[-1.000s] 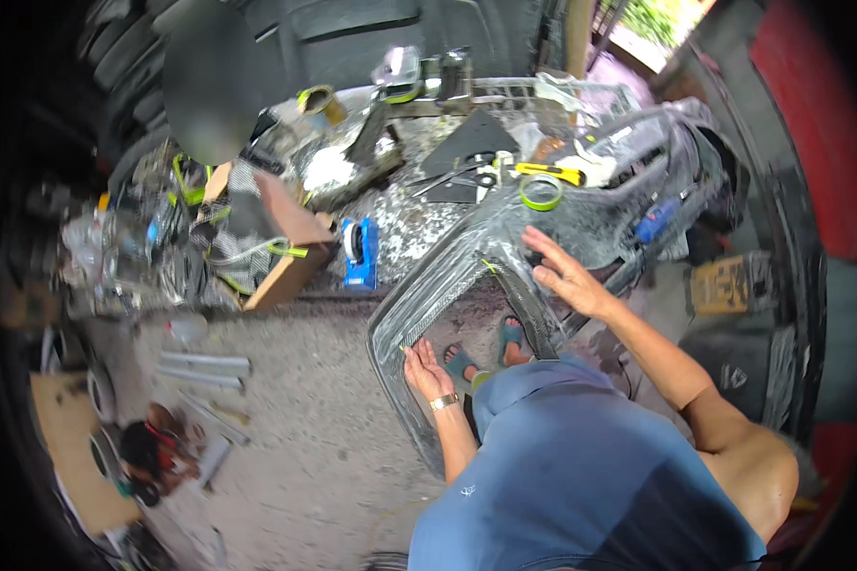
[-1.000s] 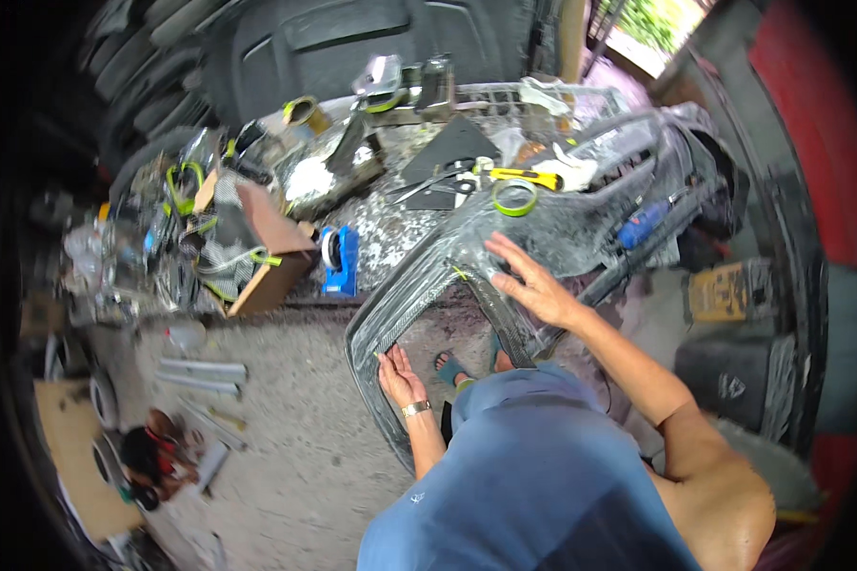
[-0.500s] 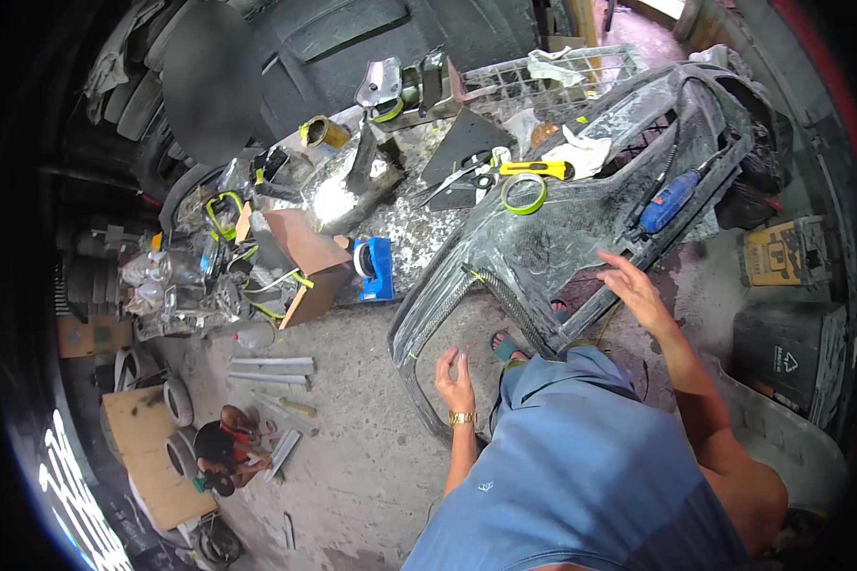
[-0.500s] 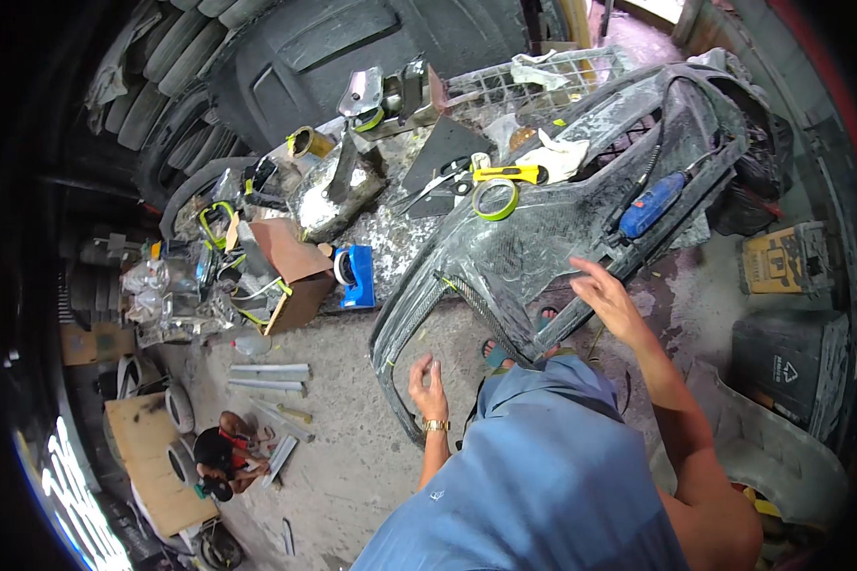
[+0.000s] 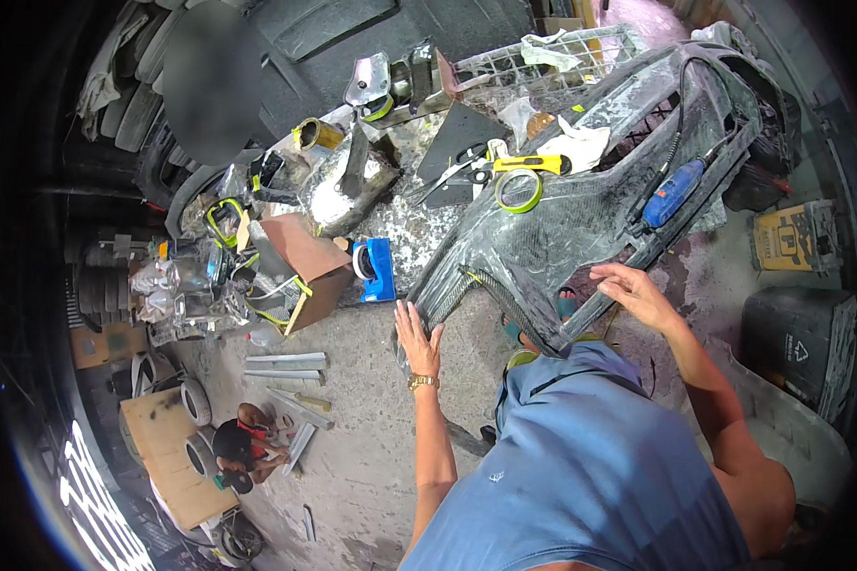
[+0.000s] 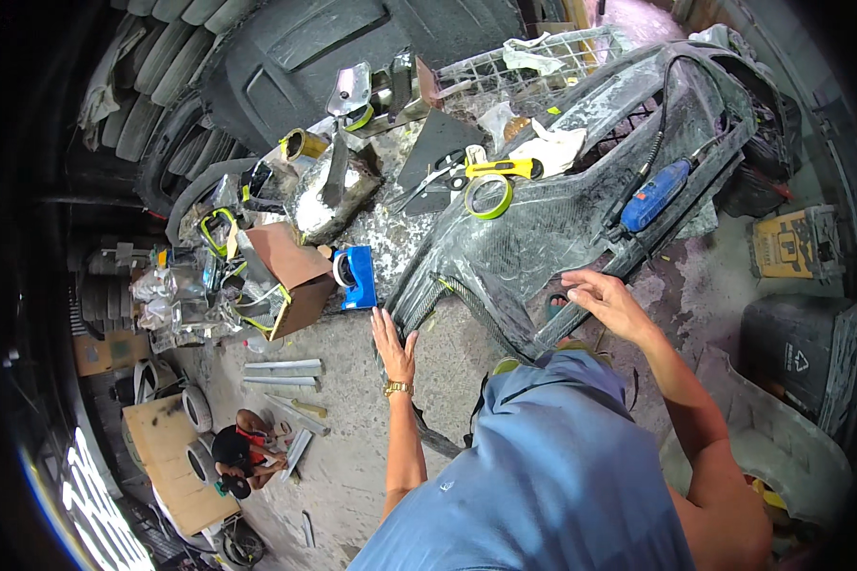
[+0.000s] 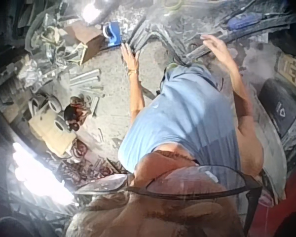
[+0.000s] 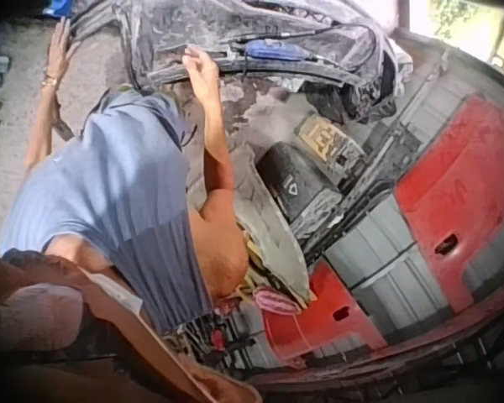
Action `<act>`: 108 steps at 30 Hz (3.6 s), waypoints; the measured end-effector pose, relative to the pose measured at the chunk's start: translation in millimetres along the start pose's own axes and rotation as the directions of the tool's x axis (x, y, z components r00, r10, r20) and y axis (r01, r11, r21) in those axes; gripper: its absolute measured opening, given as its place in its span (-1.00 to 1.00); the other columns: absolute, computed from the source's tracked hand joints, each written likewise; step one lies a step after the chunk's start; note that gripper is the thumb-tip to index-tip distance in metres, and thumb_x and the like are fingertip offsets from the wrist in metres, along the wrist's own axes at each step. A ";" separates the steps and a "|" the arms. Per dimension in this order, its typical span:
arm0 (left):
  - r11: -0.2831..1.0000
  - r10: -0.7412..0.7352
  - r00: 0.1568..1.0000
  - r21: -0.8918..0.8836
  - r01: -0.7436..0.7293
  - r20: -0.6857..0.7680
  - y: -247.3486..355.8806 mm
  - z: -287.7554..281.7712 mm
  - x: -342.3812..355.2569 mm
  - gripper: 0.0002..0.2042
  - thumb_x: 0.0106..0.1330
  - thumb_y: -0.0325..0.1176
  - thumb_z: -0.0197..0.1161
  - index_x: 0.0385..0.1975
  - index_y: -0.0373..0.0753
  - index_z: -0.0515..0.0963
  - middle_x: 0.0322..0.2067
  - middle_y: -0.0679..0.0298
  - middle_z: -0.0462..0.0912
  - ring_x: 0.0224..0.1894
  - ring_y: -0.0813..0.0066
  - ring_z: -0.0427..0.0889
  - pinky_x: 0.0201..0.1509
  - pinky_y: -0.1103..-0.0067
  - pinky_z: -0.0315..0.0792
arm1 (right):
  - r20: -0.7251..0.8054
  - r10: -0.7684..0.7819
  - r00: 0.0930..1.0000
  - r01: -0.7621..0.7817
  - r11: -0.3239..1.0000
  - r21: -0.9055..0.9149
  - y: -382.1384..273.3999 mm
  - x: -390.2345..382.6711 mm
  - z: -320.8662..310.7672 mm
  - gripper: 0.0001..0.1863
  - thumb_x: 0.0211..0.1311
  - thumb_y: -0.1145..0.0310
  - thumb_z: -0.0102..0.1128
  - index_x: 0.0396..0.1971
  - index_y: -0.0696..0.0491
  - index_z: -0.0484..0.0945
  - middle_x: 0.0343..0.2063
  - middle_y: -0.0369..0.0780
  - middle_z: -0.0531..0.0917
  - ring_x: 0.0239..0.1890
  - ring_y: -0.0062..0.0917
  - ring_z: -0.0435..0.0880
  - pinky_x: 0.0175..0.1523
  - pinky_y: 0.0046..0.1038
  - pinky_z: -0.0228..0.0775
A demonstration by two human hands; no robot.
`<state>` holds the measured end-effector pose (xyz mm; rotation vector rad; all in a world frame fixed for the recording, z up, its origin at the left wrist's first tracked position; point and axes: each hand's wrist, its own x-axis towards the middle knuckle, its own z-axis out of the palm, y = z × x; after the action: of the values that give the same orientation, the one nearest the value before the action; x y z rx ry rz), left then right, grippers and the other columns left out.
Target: Apply carbon fiber material and yellow tape to a car bumper or body part.
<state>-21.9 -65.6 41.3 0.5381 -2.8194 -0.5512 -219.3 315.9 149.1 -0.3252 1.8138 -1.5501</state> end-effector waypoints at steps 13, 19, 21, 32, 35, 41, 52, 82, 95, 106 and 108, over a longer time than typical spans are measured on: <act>0.986 0.145 0.983 -0.097 -0.135 0.111 0.1 -0.4 14.2 -0.38 0.26 -0.29 0.13 0.32 -0.17 0.09 0.36 0.02 -0.05 0.39 -0.01 -0.06 0.39 0.17 -0.09 | 0.465 0.218 0.858 -0.467 0.709 0.528 19.4 48.6 194.3 -0.56 0.32 0.26 0.05 0.12 0.15 0.35 -0.08 -0.20 0.56 -0.03 -0.51 0.53 0.02 -0.45 0.40; 0.962 0.271 0.959 -0.038 -0.269 0.086 9.6 -2.1 13.2 -0.50 0.15 -0.55 0.11 0.14 -0.01 0.42 0.31 0.05 0.12 0.34 -0.01 0.09 0.34 0.18 0.04 | 0.237 0.415 0.878 -0.459 0.595 0.659 61.1 88.5 250.0 -0.53 0.27 0.30 0.12 0.14 0.11 0.31 0.01 -0.24 0.50 0.08 -0.49 0.46 0.09 -0.36 0.34; 0.955 0.287 0.956 -0.097 -0.281 0.059 7.1 -0.2 11.1 -0.42 0.05 -0.64 0.06 0.13 -0.01 0.43 0.31 0.07 0.14 0.34 0.00 0.10 0.35 0.19 0.05 | 0.199 0.419 0.886 -0.434 0.596 0.676 61.5 90.1 254.6 -0.50 0.23 0.31 0.17 0.14 0.10 0.32 0.04 -0.25 0.48 0.11 -0.50 0.43 0.12 -0.34 0.29; 0.925 0.338 0.940 -0.197 -0.324 0.039 0.6 2.3 12.5 -0.42 0.03 -0.68 0.03 0.13 -0.06 0.43 0.30 0.03 0.16 0.33 -0.04 0.12 0.35 0.20 0.08 | 0.149 0.459 0.876 -0.397 0.510 0.763 69.7 118.1 255.2 -0.66 0.16 0.30 0.27 -0.08 -0.03 0.42 -0.11 -0.34 0.55 0.03 -0.54 0.47 0.12 -0.38 0.25; 0.923 0.331 0.943 -0.218 -0.318 0.027 -1.1 4.4 11.7 -0.42 0.03 -0.68 0.02 0.12 -0.08 0.43 0.30 0.04 0.16 0.33 -0.04 0.11 0.35 0.20 0.08 | 0.124 0.477 0.870 -0.406 0.549 0.730 73.2 123.6 256.9 -0.70 0.14 0.29 0.30 -0.15 -0.05 0.43 -0.17 -0.36 0.57 -0.02 -0.57 0.48 0.08 -0.41 0.26; 0.925 0.320 0.946 -0.230 -0.303 0.043 -0.6 3.1 11.8 -0.39 0.00 -0.69 0.05 0.14 -0.06 0.42 0.31 0.05 0.13 0.34 -0.04 0.09 0.35 0.16 0.06 | 0.105 0.410 0.906 -0.350 0.587 0.730 80.6 122.9 255.1 -0.76 0.13 0.27 0.31 -0.25 -0.07 0.47 -0.23 -0.39 0.59 -0.10 -0.62 0.51 0.02 -0.49 0.27; 0.937 0.290 0.957 -0.213 -0.278 0.027 1.6 -2.6 11.7 -0.48 0.09 -0.57 0.13 0.12 -0.02 0.43 0.33 0.04 0.06 0.36 -0.03 0.04 0.35 0.13 0.02 | 0.201 0.318 0.926 -0.363 0.612 0.703 73.3 123.5 248.7 -0.85 0.17 0.26 0.26 -0.33 -0.09 0.49 -0.29 -0.41 0.60 -0.15 -0.67 0.53 -0.06 -0.56 0.31; -0.700 -0.526 0.620 -0.710 0.073 0.582 33.8 51.4 -26.7 -0.87 0.26 -0.35 0.23 -0.30 -0.25 0.54 -0.33 0.24 0.62 -0.20 0.45 0.59 -0.09 0.55 0.45 | 0.071 0.339 0.938 -0.299 0.689 0.661 63.4 123.8 246.0 -0.86 0.17 0.32 0.27 -0.44 -0.05 0.46 -0.39 -0.37 0.60 -0.24 -0.63 0.59 -0.15 -0.58 0.41; -0.721 -0.440 0.652 -0.676 0.153 0.617 32.7 38.8 -27.0 -0.80 0.29 -0.26 0.21 -0.23 -0.25 0.49 -0.23 0.23 0.60 -0.16 0.49 0.58 -0.07 0.57 0.45 | 0.177 0.391 0.903 -0.421 0.724 0.546 59.2 97.1 252.0 -0.72 0.21 0.24 0.22 -0.13 -0.03 0.44 -0.18 -0.35 0.55 -0.05 -0.62 0.49 0.02 -0.49 0.34; 0.267 -0.360 0.814 -0.786 0.558 0.456 35.8 -21.2 -40.7 -0.91 0.24 -0.51 0.19 -0.29 -0.28 0.58 -0.22 0.25 0.64 -0.25 0.48 0.59 -0.15 0.57 0.42 | 0.453 0.264 0.852 -0.351 0.929 0.120 49.1 32.1 211.2 -0.62 0.25 0.16 0.13 -0.03 0.08 0.44 -0.13 -0.31 0.58 -0.12 -0.63 0.51 -0.02 -0.53 0.32; 0.938 0.081 0.991 -0.328 -0.113 -0.109 27.9 -29.7 -19.7 -0.72 0.24 -0.45 0.19 -0.05 -0.27 0.49 -0.01 0.14 0.53 0.01 0.22 0.51 0.04 0.37 0.37 | 0.444 0.259 0.858 -0.339 0.934 0.110 37.7 26.0 206.7 -0.66 0.28 0.28 0.12 -0.03 0.14 0.43 -0.06 -0.20 0.58 -0.05 -0.56 0.52 0.10 -0.49 0.30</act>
<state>-4.4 -43.4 76.6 0.3453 -2.5674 -0.9335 -92.6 153.4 100.4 -0.2508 1.3005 -1.2934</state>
